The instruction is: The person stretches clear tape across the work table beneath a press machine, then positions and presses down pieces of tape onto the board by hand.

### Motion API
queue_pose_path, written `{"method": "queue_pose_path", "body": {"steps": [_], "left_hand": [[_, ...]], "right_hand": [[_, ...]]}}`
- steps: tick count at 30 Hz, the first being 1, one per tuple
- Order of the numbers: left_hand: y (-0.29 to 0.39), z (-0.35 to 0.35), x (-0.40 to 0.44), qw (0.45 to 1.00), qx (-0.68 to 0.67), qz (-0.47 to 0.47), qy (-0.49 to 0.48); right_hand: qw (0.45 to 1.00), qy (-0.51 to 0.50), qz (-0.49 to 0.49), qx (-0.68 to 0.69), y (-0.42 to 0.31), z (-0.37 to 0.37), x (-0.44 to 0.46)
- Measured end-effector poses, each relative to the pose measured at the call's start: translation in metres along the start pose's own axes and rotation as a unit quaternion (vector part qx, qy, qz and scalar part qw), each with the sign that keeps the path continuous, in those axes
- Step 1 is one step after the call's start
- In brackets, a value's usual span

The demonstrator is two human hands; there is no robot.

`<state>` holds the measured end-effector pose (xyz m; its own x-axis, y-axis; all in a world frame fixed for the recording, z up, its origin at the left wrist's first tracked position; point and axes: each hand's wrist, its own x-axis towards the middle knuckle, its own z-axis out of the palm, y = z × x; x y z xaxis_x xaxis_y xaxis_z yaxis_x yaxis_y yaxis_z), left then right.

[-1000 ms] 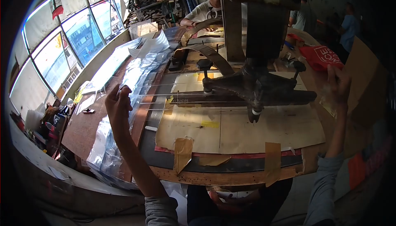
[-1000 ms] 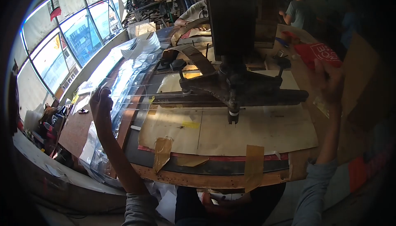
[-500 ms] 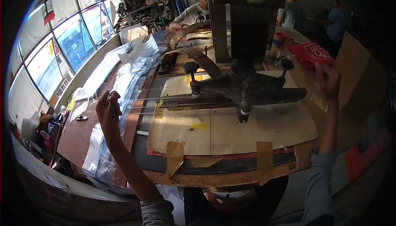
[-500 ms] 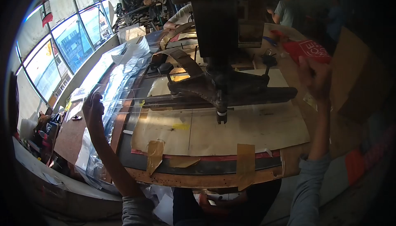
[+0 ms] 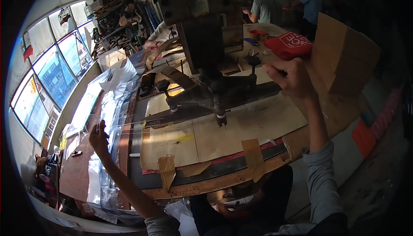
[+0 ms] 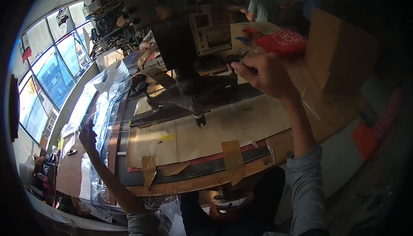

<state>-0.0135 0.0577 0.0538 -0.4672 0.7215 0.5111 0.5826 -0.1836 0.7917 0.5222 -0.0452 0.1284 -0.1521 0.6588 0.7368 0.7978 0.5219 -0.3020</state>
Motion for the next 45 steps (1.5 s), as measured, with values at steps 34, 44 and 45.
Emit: {"method": "queue_pose_path", "body": {"steps": [34, 44, 45], "left_hand": [[-0.113, -0.213, 0.064, 0.784, 0.614, -0.038, 0.079], [-0.097, -0.139, 0.038, 0.761, 0.647, -0.034, 0.037], [-0.061, -0.120, 0.020, 0.751, 0.659, -0.026, -0.036]], "right_hand": [[0.875, -0.366, 0.285, 0.138, 0.102, -0.023, -0.088], [0.935, -0.248, 0.251, 0.045, 0.139, 0.013, -0.103], [0.946, -0.219, 0.236, 0.033, 0.145, 0.016, -0.113]]}}
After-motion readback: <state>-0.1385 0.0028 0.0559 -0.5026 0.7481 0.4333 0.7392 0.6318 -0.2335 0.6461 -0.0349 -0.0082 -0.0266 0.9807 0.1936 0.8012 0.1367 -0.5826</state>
